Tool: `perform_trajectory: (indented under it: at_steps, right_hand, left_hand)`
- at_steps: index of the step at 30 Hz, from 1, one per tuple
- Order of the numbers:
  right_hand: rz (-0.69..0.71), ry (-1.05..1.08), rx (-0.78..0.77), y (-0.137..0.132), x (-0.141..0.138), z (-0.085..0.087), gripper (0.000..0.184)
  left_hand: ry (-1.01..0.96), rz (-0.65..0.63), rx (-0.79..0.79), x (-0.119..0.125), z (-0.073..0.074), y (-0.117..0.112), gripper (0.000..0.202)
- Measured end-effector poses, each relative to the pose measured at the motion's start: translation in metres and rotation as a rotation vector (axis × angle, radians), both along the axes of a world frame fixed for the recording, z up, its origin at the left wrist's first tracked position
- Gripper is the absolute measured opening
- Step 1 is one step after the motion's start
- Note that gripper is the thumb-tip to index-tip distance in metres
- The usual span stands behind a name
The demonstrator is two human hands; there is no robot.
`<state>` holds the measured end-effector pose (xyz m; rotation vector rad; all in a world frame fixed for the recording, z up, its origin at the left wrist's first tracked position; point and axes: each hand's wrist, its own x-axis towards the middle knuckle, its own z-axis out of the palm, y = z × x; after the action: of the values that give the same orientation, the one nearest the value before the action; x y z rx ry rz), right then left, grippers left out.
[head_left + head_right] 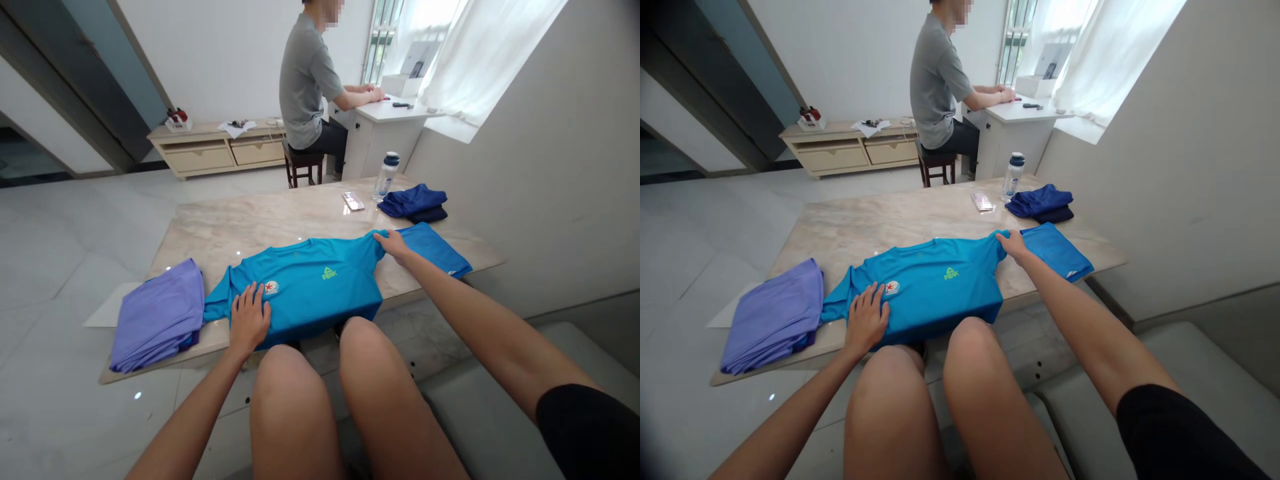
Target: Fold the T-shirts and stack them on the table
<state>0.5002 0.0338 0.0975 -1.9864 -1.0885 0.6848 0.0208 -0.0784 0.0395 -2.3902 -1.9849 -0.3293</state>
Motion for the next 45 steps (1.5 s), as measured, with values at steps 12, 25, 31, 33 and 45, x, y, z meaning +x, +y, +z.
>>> perform_trajectory:
  at_steps: [12, 25, 31, 33, 45]
  right_hand:
    - [0.310, -0.634, -0.255, 0.001, -0.040, 0.039, 0.028]
    - [0.752, -0.540, 0.051, -0.030, -0.125, -0.037, 0.052]
    - [0.667, -0.828, 0.124, -0.048, -0.141, -0.092, 0.066]
    - [0.635, -0.849, 0.121, -0.040, -0.144, -0.096, 0.066]
    - [0.620, -0.890, 0.137, -0.045, -0.083, -0.108, 0.070]
  left_hand:
    - [-0.023, -0.076, -0.013, 0.000, -0.004, 0.007, 0.065]
    - [-0.021, -0.126, 0.014, -0.007, -0.015, 0.010, 0.065]
    - [0.010, -0.082, 0.016, -0.011, -0.021, 0.009, 0.061]
    - [0.016, -0.031, 0.010, -0.011, -0.024, 0.013, 0.061]
    - [-0.077, 0.093, -0.033, 0.029, -0.018, -0.010, 0.066]
